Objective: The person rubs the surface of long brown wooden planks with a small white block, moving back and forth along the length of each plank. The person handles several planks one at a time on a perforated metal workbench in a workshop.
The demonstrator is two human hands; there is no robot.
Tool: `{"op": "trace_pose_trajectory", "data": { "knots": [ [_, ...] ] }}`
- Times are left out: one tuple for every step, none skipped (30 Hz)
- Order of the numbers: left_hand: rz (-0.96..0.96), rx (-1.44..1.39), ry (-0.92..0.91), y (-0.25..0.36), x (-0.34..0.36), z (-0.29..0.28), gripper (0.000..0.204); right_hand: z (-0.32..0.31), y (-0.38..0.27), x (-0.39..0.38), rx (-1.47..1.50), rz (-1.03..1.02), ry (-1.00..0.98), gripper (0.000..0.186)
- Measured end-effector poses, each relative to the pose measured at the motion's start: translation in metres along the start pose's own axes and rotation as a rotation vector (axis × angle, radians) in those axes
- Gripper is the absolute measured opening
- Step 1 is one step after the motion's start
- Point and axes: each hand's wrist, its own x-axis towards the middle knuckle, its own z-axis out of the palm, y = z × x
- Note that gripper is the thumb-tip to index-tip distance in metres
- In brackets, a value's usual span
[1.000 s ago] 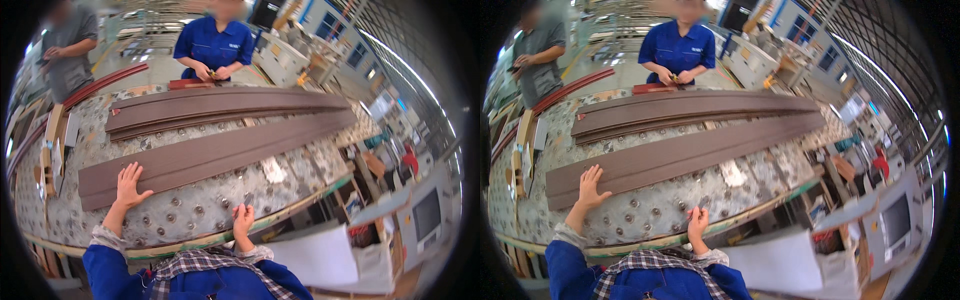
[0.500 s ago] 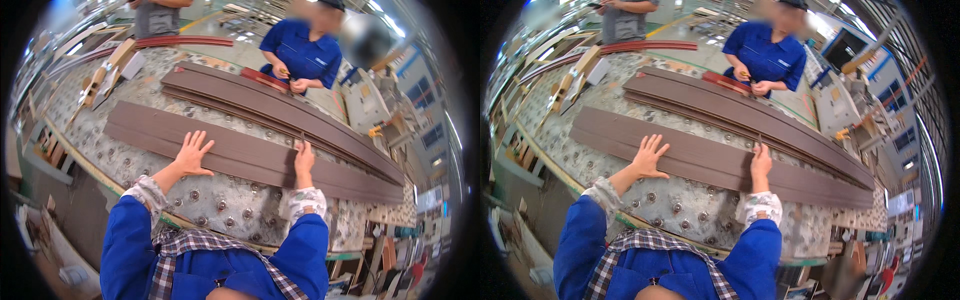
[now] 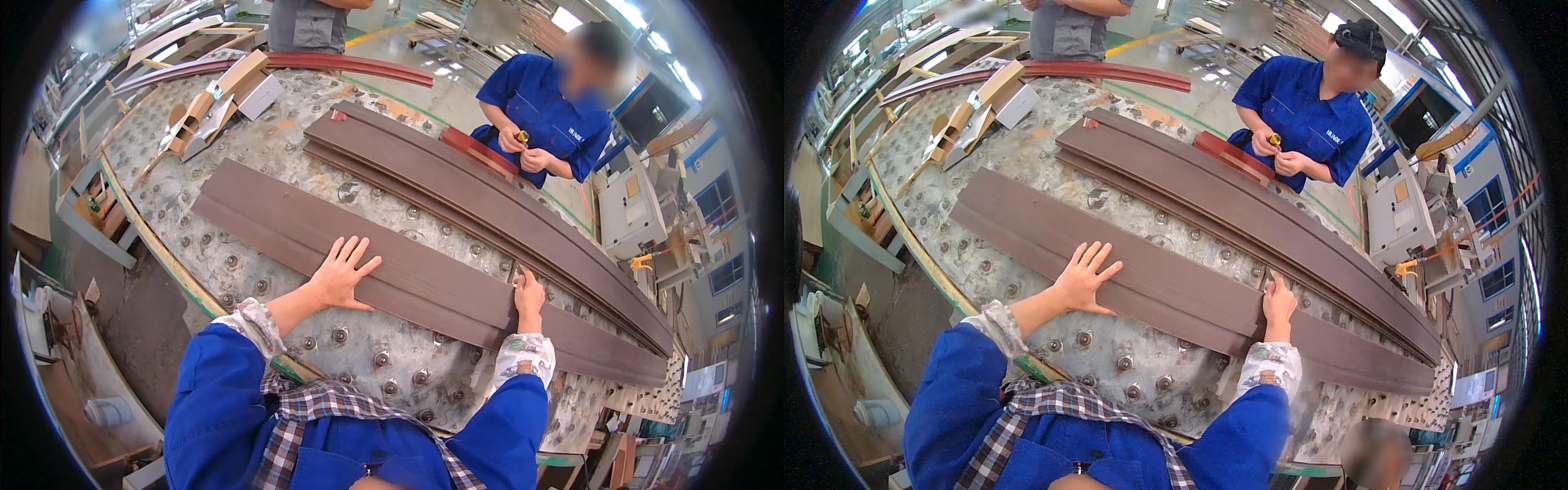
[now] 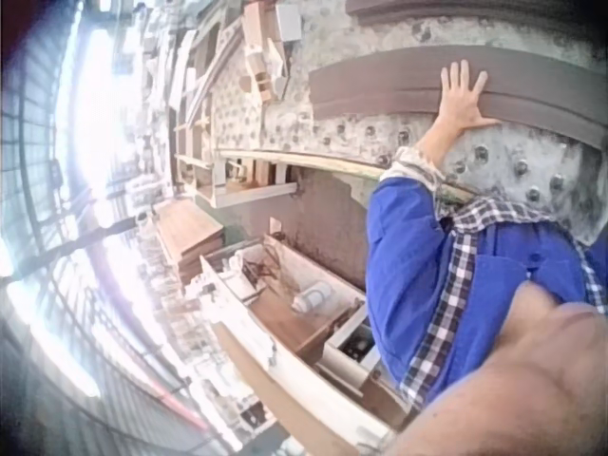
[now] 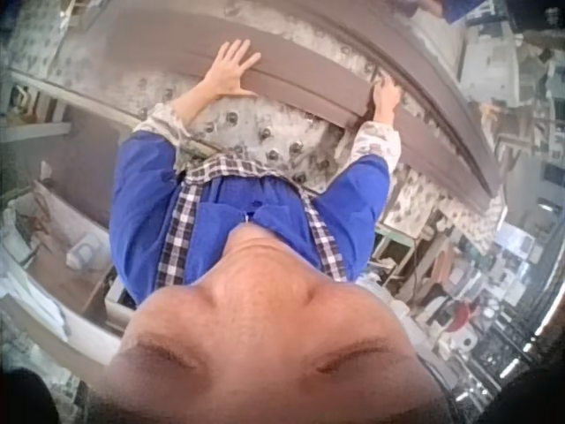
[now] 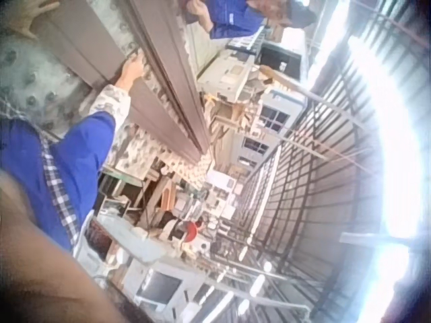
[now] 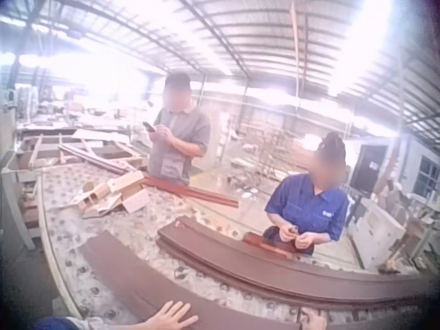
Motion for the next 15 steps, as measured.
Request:
{"op": "trace_pose_trajectory", "data": {
  "knots": [
    [-0.007, 0.003, -0.002, 0.001, -0.001, -0.005, 0.102, 0.001, -0.001, -0.001, -0.04, -0.023, 0.002, 0.022],
    [-0.004, -0.008, 0.011, 0.001, -0.005, -0.005, 0.102, 0.001, -0.003, -0.003, -0.08, -0.047, 0.004, 0.022],
    [-0.001, -0.02, 0.023, 0.001, -0.011, -0.005, 0.101, 0.004, -0.005, -0.008, -0.067, -0.042, 0.025, 0.022],
    [0.003, -0.036, 0.038, 0.002, -0.016, -0.005, 0.101, 0.002, -0.012, -0.014, -0.058, -0.036, 0.048, 0.021],
    [-0.005, -0.036, 0.037, 0.001, -0.02, -0.006, 0.101, -0.001, -0.015, -0.02, -0.05, -0.029, 0.07, 0.021],
    [-0.012, -0.036, 0.036, 0.0, -0.026, -0.009, 0.101, 0.007, -0.01, -0.021, -0.156, -0.062, 0.055, 0.022],
    [-0.023, -0.033, 0.03, -0.002, -0.033, -0.013, 0.101, 0.004, -0.018, -0.026, -0.127, -0.039, 0.046, 0.023],
    [-0.02, -0.039, 0.024, -0.006, -0.038, -0.016, 0.101, 0.002, -0.029, -0.032, -0.1, -0.009, 0.039, 0.024],
    [-0.016, -0.046, 0.017, -0.01, -0.042, -0.017, 0.102, 0.001, -0.036, -0.039, -0.087, -0.001, 0.039, 0.024],
    [-0.01, -0.049, 0.007, -0.015, -0.047, -0.02, 0.102, 0.002, -0.043, -0.047, -0.07, 0.01, 0.04, 0.025],
    [-0.01, -0.075, 0.005, -0.021, -0.052, -0.022, 0.102, -0.001, -0.051, -0.055, -0.059, 0.03, 0.045, 0.025],
    [-0.026, -0.072, -0.031, -0.028, -0.057, -0.025, 0.102, -0.012, -0.074, -0.063, -0.082, 0.074, 0.009, 0.026],
    [-0.009, -0.076, -0.021, -0.035, -0.061, -0.028, 0.101, -0.012, -0.078, -0.069, -0.062, 0.054, 0.016, 0.026],
    [-0.006, -0.078, 0.018, -0.038, -0.066, -0.037, 0.1, -0.008, -0.085, -0.073, -0.034, 0.025, 0.015, 0.027],
    [-0.003, -0.064, 0.028, -0.044, -0.072, -0.041, 0.101, 0.01, -0.082, -0.075, -0.087, 0.042, 0.033, 0.028]
  ]
}}
